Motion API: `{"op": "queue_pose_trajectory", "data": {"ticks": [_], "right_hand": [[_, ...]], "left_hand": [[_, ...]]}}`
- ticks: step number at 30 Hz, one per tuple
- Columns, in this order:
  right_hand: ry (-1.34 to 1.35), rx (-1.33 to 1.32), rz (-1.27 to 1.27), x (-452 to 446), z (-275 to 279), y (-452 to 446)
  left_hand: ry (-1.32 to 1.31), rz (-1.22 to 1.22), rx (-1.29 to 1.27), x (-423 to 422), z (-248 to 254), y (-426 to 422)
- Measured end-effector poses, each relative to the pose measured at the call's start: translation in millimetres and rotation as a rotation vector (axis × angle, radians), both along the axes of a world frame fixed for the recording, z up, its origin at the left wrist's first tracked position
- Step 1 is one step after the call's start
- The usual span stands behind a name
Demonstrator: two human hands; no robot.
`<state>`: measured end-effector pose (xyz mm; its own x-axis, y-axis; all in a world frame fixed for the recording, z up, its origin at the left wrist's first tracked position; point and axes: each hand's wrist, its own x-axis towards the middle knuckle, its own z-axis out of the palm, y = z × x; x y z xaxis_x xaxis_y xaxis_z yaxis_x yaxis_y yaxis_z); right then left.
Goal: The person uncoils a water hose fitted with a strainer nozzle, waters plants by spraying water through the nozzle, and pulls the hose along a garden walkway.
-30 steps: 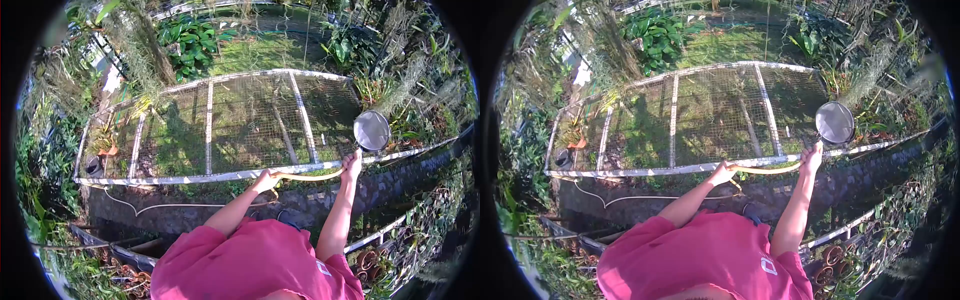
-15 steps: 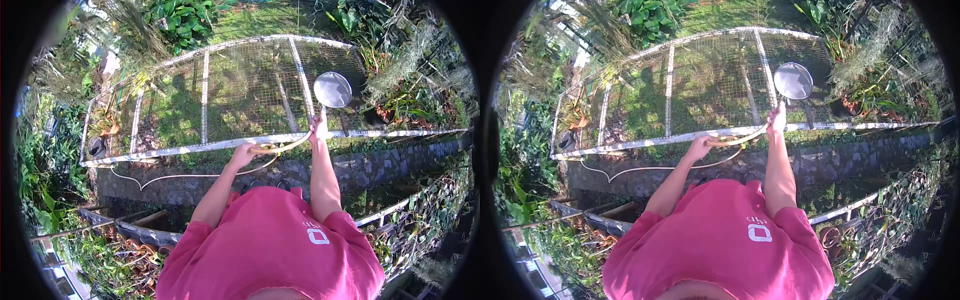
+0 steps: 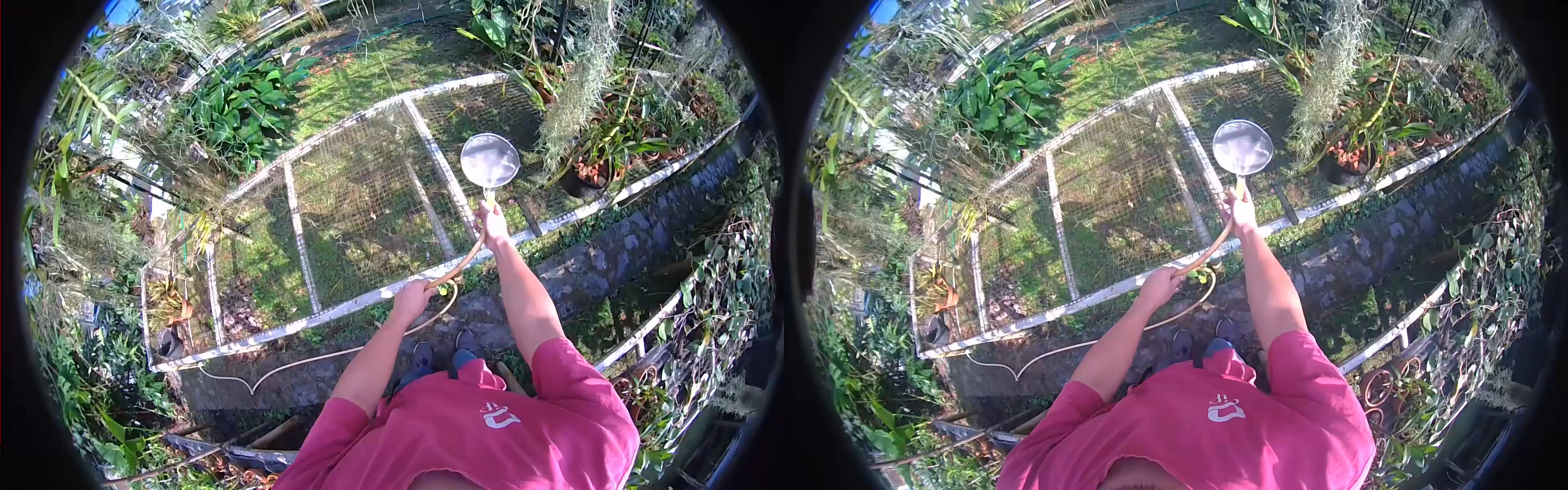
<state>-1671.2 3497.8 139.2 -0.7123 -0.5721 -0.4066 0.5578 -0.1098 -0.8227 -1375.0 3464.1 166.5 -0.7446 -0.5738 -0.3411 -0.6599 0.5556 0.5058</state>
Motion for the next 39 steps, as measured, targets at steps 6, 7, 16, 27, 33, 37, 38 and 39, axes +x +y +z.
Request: {"op": "queue_pose_trajectory", "data": {"ticks": [6,7,16,27,33,37,38,39], "right_hand": [[0.084,-0.107,0.006,-68,24,-29],[0.118,-0.143,-0.037,-77,16,-40],[0.449,0.533,0.18,-73,-116,-17],[0.79,0.899,0.222,-64,-212,35],[0.849,1.031,0.083,-44,-223,60],[0.673,0.912,0.043,-40,-234,83],[0.632,0.928,0.085,-42,-228,88],[0.592,0.942,0.126,-43,-222,89]], "left_hand": [[0.108,0.246,0.059,-100,-15,-12],[0.202,0.329,0.086,-112,-14,-11],[0.254,0.119,0.091,-121,-82,13],[0.271,0.114,0.248,-98,-130,43],[0.226,0.163,0.341,-77,-132,42],[0.198,0.188,0.369,-56,-128,39],[0.19,0.219,0.379,-51,-120,41],[0.183,0.249,0.389,-47,-120,41]]}}
